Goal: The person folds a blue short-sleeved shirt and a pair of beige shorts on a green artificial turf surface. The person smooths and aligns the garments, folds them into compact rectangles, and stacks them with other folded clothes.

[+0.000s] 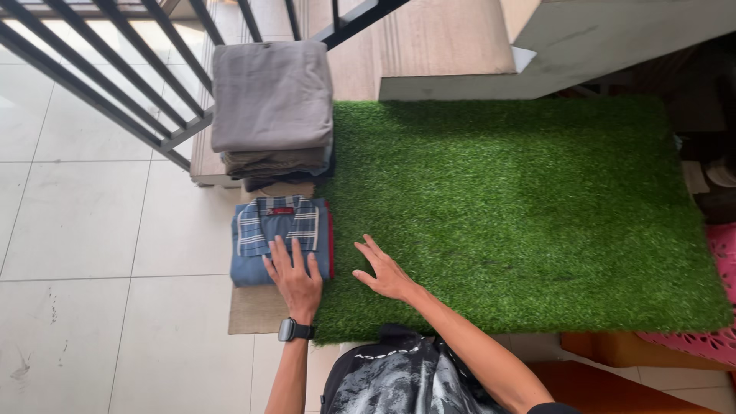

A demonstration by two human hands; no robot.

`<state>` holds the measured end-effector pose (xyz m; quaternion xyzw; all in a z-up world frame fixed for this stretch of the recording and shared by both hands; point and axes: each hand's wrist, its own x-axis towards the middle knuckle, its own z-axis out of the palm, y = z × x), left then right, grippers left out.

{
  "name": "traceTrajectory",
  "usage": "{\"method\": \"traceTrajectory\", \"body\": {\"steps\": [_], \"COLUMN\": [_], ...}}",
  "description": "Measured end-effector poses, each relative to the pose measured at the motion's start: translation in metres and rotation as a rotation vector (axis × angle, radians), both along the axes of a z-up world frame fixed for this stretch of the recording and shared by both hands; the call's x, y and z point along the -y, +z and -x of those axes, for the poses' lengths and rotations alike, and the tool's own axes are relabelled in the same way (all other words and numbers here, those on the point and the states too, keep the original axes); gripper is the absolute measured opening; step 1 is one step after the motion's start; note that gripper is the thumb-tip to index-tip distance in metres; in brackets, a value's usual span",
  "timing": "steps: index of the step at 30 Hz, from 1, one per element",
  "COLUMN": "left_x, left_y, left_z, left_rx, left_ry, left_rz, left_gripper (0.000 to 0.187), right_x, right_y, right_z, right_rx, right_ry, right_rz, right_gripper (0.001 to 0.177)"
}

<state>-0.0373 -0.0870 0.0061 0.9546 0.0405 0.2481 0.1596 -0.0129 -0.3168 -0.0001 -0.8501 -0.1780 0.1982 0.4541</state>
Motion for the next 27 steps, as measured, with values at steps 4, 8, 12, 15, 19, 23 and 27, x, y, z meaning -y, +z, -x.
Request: {"method": "traceTrajectory", "body": {"steps": [4,8,12,15,19,23,27], "left_x": [0.067,0.129,0.183,0.217,0.261,0.301,0.339], "left_y": [0.008,0.007,0.0,-0.001,-0.002,-0.001,0.001], "left_z": [0.009,0.007,0.002,0.001,0.001,0.007,0.011], "left_rx": [-0.012,-0.142,-0.275,-0.344,-0.465,-0.526,-0.558], "left_ry": [-0.255,-0.466,-0.655,-0.756,-0.865,-0.957,-0.947], "left_rz": [0.093,0.142,0.144,0.157,0.177,0.203,0.229], "left_gripper": [0.041,0.04,0.039,0.039,0.036,0.032,0.031], "right_x": [0.057,0.115,0.176,0.22,0.274,0.32,0.358], "right_y": [-0.005,-0.019,-0.034,-0.04,-0.049,-0.055,-0.052], "right_z": [0.008,0.018,0.036,0.053,0.074,0.093,0.109], "right_rx": [0.036,0.118,0.111,0.024,0.071,0.064,0.059], "right_ry": [-0.058,-0.163,-0.311,-0.398,-0.499,-0.587,-0.657], "right_rz": [0.014,0.0,-0.028,0.009,-0.002,-0.047,-0.105], "right_gripper": [0.075,0.072,0.07,0.07,0.065,0.061,0.058]}}
